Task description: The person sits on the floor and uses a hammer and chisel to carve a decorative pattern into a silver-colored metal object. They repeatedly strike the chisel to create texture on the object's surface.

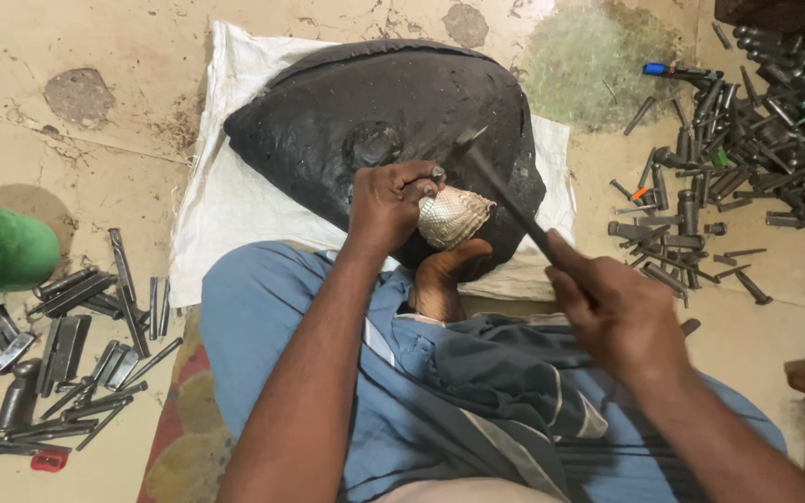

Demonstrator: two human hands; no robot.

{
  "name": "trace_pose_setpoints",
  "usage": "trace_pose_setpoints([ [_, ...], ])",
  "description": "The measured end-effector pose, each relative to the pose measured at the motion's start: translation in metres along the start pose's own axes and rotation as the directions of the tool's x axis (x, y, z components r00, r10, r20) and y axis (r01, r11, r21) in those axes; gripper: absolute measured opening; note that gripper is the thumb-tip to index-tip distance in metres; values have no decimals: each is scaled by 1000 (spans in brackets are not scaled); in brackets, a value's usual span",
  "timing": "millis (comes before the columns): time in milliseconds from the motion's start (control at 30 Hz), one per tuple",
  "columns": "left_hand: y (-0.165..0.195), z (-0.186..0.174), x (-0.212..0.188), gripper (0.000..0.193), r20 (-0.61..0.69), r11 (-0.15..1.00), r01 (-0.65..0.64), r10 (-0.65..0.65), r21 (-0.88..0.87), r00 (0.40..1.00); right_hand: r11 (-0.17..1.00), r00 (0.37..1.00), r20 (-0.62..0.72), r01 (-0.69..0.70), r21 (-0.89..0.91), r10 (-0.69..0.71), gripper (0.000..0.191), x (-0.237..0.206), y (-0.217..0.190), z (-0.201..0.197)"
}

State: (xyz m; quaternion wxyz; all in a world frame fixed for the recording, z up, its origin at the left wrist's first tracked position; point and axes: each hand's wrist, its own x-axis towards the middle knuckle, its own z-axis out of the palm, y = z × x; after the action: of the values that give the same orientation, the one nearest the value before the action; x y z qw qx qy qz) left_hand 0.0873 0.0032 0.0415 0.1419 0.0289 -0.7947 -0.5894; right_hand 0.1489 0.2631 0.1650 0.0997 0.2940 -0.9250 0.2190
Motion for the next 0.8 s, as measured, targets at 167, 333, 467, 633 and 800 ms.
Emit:
trace_pose_setpoints([
  [167,-3,0,-1,15,-12,999,-23,23,-29,1000,994,987,-129,-94,48,100,26,-3,10,5],
  [333,-6,2,3,17,-11,996,53,-54,-77,998,998,996,-56,65,-8,-65,35,-3,13,4],
  [467,-4,3,4,16,-61,994,61,-67,-85,996,958,961,-91,-249,145,263,39,-4,17,1],
  [633,-1,3,10,11,-1,998,40,-41,-40,999,990,982,-138,-121,75,131,40,-1,18,-14],
  [800,-4,3,9,14,22,996,61,-60,-72,998,971,967,-151,-185,148,207,37,8,10,-25],
])
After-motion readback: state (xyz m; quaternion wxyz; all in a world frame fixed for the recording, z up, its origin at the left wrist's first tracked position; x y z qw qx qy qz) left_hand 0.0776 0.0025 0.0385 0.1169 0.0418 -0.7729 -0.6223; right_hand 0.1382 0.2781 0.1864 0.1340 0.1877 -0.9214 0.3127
